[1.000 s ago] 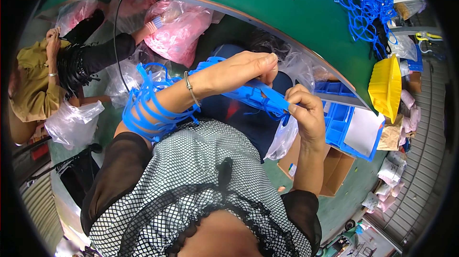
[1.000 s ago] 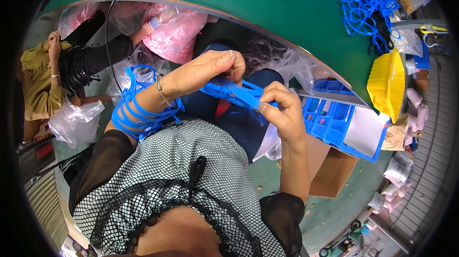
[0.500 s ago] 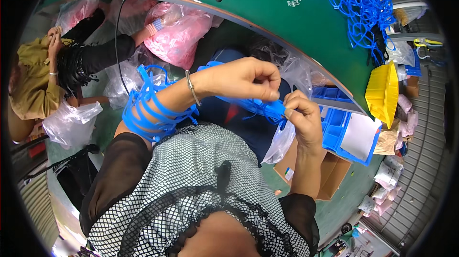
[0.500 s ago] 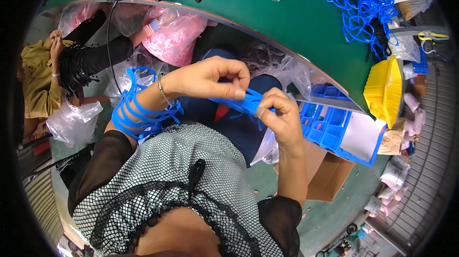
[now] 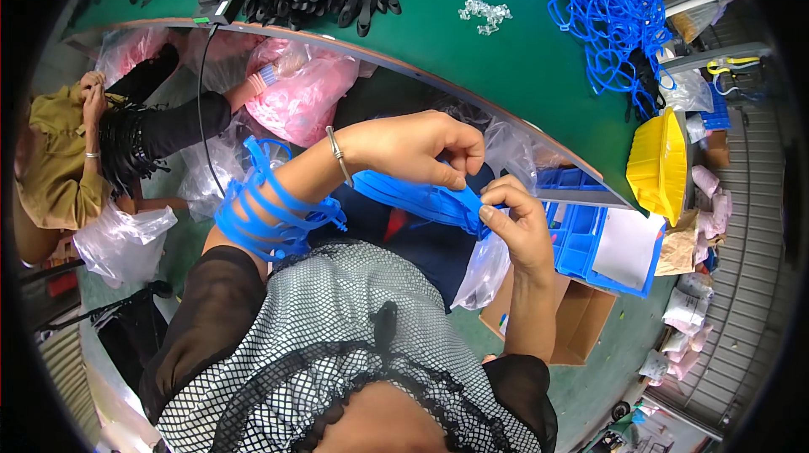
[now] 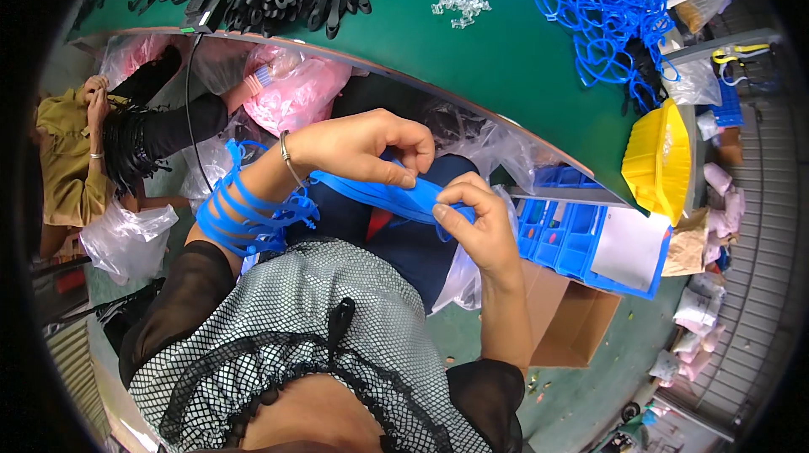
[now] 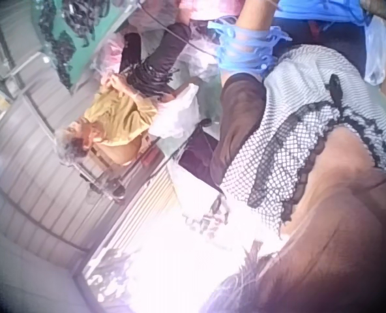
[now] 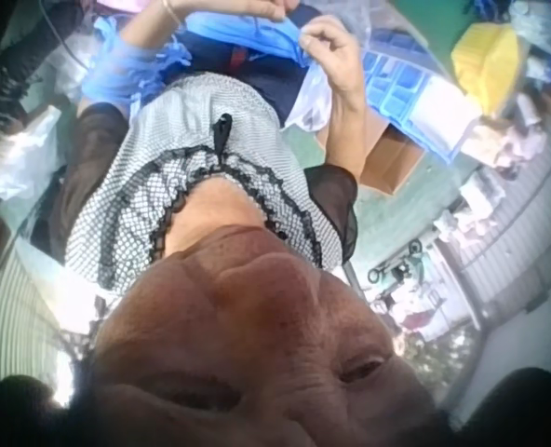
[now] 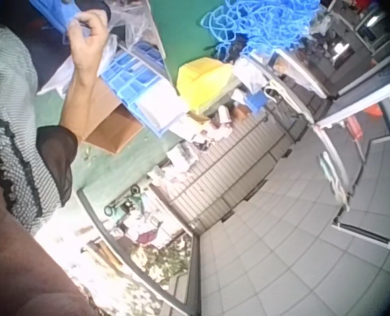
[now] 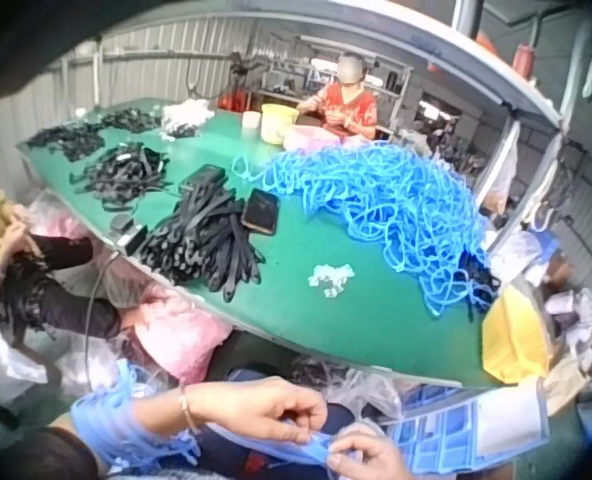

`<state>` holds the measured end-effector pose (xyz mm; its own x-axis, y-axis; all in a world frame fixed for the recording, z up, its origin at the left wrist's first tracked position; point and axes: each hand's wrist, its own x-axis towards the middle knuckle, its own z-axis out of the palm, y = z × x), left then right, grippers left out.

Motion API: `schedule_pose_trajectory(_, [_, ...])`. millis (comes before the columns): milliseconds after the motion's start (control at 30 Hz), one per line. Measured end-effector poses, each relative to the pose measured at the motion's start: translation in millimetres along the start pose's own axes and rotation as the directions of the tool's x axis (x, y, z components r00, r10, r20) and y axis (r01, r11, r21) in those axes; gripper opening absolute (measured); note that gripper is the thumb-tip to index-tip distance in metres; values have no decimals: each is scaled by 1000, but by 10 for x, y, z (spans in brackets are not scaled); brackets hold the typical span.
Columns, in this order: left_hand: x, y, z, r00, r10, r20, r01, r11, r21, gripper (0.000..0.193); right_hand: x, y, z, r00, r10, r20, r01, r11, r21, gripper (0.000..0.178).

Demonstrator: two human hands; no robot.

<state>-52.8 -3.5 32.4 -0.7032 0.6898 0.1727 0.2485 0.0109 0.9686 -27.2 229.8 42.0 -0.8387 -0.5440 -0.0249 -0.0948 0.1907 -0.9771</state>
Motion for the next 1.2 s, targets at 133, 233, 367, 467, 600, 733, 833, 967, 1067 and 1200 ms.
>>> schedule_pose_trajectory(133, [228,-59,-173,979,-118,165,126,991,-41,19,-8,-20,-29,999,-27,-25,25,998,-64,9])
schedule_pose_trajectory(233, [446,-396,-401,967,30,-254,11,987,159,17,35,-33,48,994,-109,-14,107,990,-95,10])
schedule_pose_trajectory(367, [766,-641,-813,698,117,-707,368,787,495,20,4,10,31,990,-142,12,143,978,-150,11])
schedule_pose_trajectory(467, [899,-779,-949,626,264,-734,463,632,621,24,-28,-16,29,995,-97,15,98,982,-160,11])
schedule_pose_trajectory(600, [1062,-846,-1056,552,202,-809,648,506,569,24,-12,10,39,996,-87,17,88,985,-150,11])
schedule_pose_trajectory(733, [1094,-872,-1091,570,161,-805,656,500,565,19,-3,9,63,996,-85,13,85,983,-161,11])
schedule_pose_trajectory(833, [1052,-887,-1098,567,148,-810,621,570,538,14,12,19,73,995,-94,18,95,980,-172,11])
schedule_pose_trajectory(967, [921,-904,-984,612,207,-763,471,679,563,12,21,-13,77,990,-139,33,143,974,-175,13])
schedule_pose_trajectory(1067, [784,-815,-738,736,80,-672,237,899,368,10,11,-68,77,990,-138,38,143,969,-200,13])
schedule_pose_trajectory(1200, [460,-460,-190,936,23,-353,-67,991,-112,7,20,-127,65,986,-145,83,162,951,-263,13])
